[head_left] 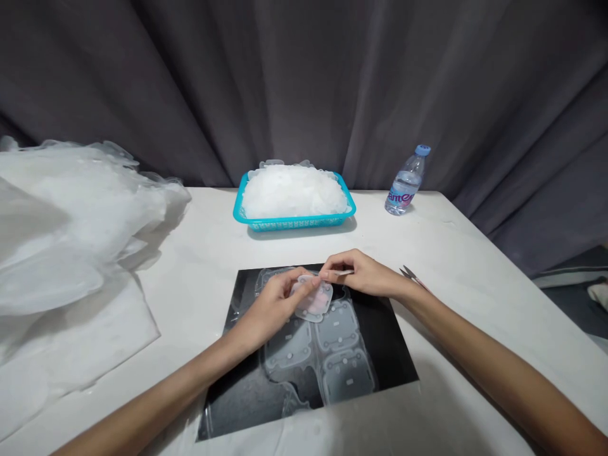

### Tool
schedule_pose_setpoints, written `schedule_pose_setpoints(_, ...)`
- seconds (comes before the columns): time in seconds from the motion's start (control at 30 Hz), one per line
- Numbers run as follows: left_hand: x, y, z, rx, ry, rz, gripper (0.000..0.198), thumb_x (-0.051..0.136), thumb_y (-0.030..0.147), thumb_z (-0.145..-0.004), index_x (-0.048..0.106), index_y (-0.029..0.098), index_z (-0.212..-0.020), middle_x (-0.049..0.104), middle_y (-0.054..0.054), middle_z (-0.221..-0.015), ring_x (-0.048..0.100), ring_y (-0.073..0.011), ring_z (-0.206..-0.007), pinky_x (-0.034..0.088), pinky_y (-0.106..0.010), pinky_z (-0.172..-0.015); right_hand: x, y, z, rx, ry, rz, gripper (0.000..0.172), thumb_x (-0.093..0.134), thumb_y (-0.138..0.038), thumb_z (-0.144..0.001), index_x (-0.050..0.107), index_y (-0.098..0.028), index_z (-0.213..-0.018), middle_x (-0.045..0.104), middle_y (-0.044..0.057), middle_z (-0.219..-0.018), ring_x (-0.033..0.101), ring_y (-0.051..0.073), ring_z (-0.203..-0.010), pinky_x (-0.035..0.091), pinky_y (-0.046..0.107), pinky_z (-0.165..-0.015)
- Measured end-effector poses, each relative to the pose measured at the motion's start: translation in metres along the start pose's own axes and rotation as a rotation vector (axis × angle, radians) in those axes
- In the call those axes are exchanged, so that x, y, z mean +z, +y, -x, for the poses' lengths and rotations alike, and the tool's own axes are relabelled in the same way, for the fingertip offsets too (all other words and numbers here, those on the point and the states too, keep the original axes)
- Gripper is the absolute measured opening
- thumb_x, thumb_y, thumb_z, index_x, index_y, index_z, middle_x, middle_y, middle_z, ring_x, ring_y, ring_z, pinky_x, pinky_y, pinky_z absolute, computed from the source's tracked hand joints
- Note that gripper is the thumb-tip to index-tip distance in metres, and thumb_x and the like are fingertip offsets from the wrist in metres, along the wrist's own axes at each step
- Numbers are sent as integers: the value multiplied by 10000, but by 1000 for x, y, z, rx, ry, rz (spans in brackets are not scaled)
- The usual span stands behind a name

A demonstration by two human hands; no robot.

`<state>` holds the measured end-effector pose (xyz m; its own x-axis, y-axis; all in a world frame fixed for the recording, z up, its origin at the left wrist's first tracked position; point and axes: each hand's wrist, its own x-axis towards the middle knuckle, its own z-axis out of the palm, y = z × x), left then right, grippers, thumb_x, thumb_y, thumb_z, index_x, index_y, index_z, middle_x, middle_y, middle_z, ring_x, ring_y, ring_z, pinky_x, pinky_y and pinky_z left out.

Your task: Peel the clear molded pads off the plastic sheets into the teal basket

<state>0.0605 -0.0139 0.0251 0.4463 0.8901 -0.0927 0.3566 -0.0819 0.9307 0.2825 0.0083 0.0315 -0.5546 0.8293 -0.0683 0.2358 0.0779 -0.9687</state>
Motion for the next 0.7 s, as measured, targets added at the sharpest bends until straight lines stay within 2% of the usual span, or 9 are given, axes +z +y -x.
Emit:
schedule_pose_setpoints(0.13,-2,1,2,103,50,-226,369,593,513,-1000,680,188,-848,530,46,-638,433,-118,-550,332,-255,-558,-1,-3,2,25,9,-34,364,787,-486,-842,717,-130,-828,656,4,-757,546,134,-707,423,274,-718)
schedule_pose_setpoints(0.23,-3,0,6,257,44,-404,280,551,425,-1058,684,202,-953,626,32,-701,546,-126,-575,410,-249,-585,-2,-6,4,23,-15,-12,255,760,-381,-861,704,-132,-844,630,-12,-733,524,122,-676,404,259,-679)
schedule_pose_setpoints(0.33,0,0,12,642,24,-674,204,486,217,-1080,683,201,-1030,707,-16,-801,668,-155,-672,510,-260,-647,0,-1,4,27,10,162,54,690,-204,-872,684,-155,-850,645,-19,-750,545,125,-685,390,248,-665)
schedule_pose_setpoints(0.4,5,1,19,997,28,-849,201,506,102,-1038,687,189,-1037,725,-37,-813,706,-178,-724,559,-277,-688,0,7,1,53,157,411,77,643,-104,-864,679,-172,-856,686,-9,-803,584,138,-731,385,256,-691)
schedule_pose_setpoints(0.47,10,3,25,1185,-5,-848,179,549,64,-1012,679,169,-1075,744,-50,-850,725,-186,-767,588,-284,-735,-3,14,-2,85,317,602,124,617,-79,-881,679,-183,-858,721,10,-856,620,162,-791,383,275,-726)
schedule_pose_setpoints(0.53,10,3,29,1047,-39,-650,149,567,94,-1031,659,162,-1126,758,-56,-923,737,-174,-820,596,-269,-779,-8,16,-3,112,380,663,105,626,-125,-917,686,-190,-862,737,34,-898,640,195,-856,387,295,-756)
schedule_pose_setpoints(0.6,6,3,29,753,-8,-411,153,560,125,-1056,649,191,-1161,767,-37,-998,744,-149,-884,588,-238,-820,-14,12,1,98,417,672,65,647,-198,-949,703,-198,-917,739,55,-978,643,216,-922,401,309,-785)
schedule_pose_setpoints(0.63,3,3,28,638,29,-319,147,568,142,-1060,651,209,-1161,769,-22,-1021,746,-138,-906,582,-222,-828,-16,6,4,56,456,657,74,647,-239,-970,709,-202,-955,733,60,-1018,640,217,-941,410,312,-796)
schedule_pose_setpoints(0.7,-4,3,26,541,104,-208,136,592,161,-1055,665,231,-1146,773,0,-1040,747,-123,-925,576,-201,-834,-16,-8,15,-82,491,547,149,597,-308,-1030,711,-211,-1034,721,54,-1052,636,195,-923,432,308,-795)
